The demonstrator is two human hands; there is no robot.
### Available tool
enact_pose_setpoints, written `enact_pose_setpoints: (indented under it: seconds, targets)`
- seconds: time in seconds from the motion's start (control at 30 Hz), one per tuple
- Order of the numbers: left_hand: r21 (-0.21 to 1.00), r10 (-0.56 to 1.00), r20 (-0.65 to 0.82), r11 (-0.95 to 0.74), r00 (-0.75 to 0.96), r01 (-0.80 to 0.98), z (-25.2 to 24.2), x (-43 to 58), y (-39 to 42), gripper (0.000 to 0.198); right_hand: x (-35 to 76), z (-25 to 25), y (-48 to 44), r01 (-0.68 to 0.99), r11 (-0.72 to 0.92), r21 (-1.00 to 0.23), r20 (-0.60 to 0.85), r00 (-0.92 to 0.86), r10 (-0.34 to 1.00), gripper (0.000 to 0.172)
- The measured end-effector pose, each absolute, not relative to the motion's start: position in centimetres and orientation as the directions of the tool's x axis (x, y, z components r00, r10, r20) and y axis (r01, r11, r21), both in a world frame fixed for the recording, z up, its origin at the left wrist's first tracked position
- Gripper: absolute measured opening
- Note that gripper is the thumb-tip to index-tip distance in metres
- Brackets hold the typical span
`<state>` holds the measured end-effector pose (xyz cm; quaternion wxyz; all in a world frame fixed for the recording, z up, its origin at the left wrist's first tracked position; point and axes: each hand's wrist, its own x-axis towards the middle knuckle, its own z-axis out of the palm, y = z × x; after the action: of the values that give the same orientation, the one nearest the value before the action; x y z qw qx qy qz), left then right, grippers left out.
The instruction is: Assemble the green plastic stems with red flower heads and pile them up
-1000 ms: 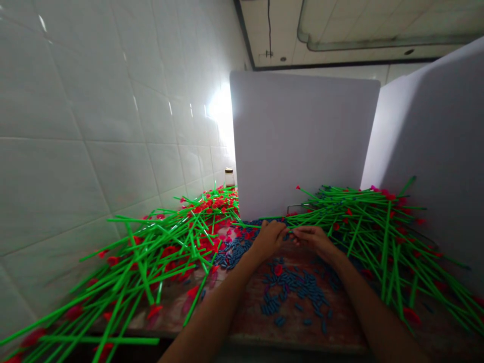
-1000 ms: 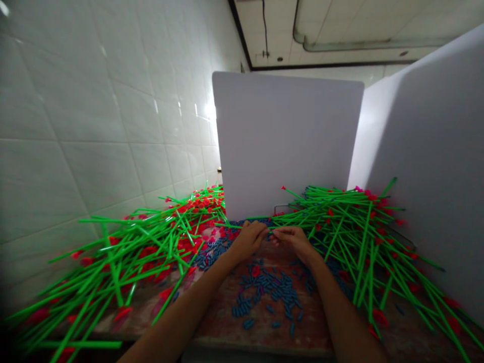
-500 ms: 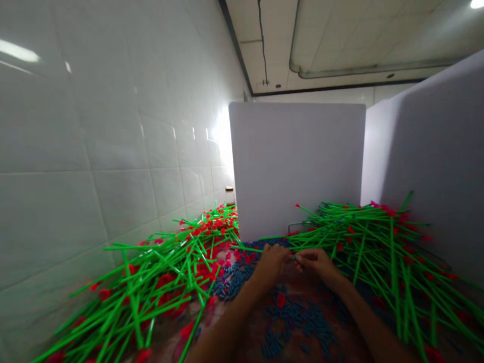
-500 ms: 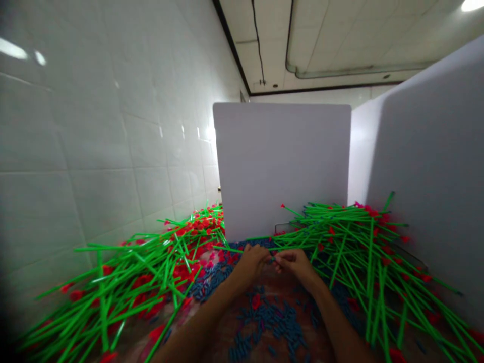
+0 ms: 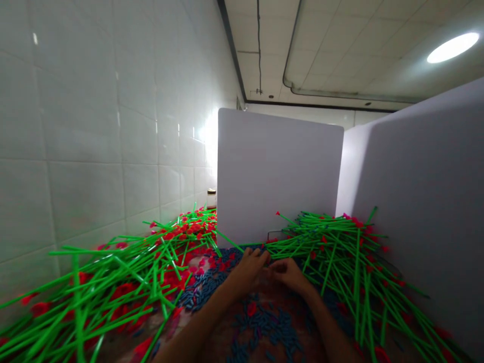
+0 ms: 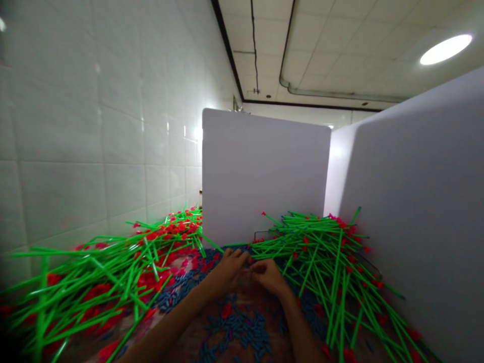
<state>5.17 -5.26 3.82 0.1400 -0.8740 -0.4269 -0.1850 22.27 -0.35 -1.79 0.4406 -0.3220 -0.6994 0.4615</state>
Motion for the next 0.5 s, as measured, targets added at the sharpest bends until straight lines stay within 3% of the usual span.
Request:
enact_pose_setpoints:
  seconds: [0.1,0.2,0.23,0.3,0.37,0.43,0.5]
  targets:
    - [-0.107,0.663,0.423,-0.640,0.617,0.761,4.5,6.0,-5.8,0.030,22.3,-1.9,-0.4,0.077,0.460,-0.885,0.403,-0.369,0.837,0.019]
    - [-0.086,0.604,0.587,-0.616,0.539,0.783,5.2,5.8,-5.9,0.028,22.4,-1.2,-0.6,0.110,0.500,-0.859,0.432,-0.366,0.824,0.021]
    - [-0.040,0.586,0.677,-0.574,0.445,0.818,5.4,5.5,-5.8,0.021,22.5,-0.8,-0.7,0.109,0.505,-0.856,0.441,-0.352,0.825,0.023]
    - [0.160,0.567,0.805,-0.489,0.173,0.857,5.7,4.9,-5.3,0.013,22.6,0.0,-1.0,0.090,0.500,-0.861,0.451,-0.320,0.833,0.029]
    - [0.394,0.620,0.785,-0.489,-0.008,0.778,5.5,4.3,-4.7,0.023,22.5,0.5,-1.3,0.066,0.482,-0.874,0.435,-0.336,0.835,0.033]
    - [0.530,0.723,0.689,-0.550,0.050,0.646,4.8,4.1,-4.2,0.031,22.2,0.5,-1.7,0.064,0.479,-0.875,0.415,-0.409,0.813,0.035]
    - [0.573,0.768,0.606,-0.603,0.209,0.555,3.8,4.2,-3.9,0.033,21.8,0.0,-1.9,0.093,0.508,-0.857,0.409,-0.478,0.777,0.035]
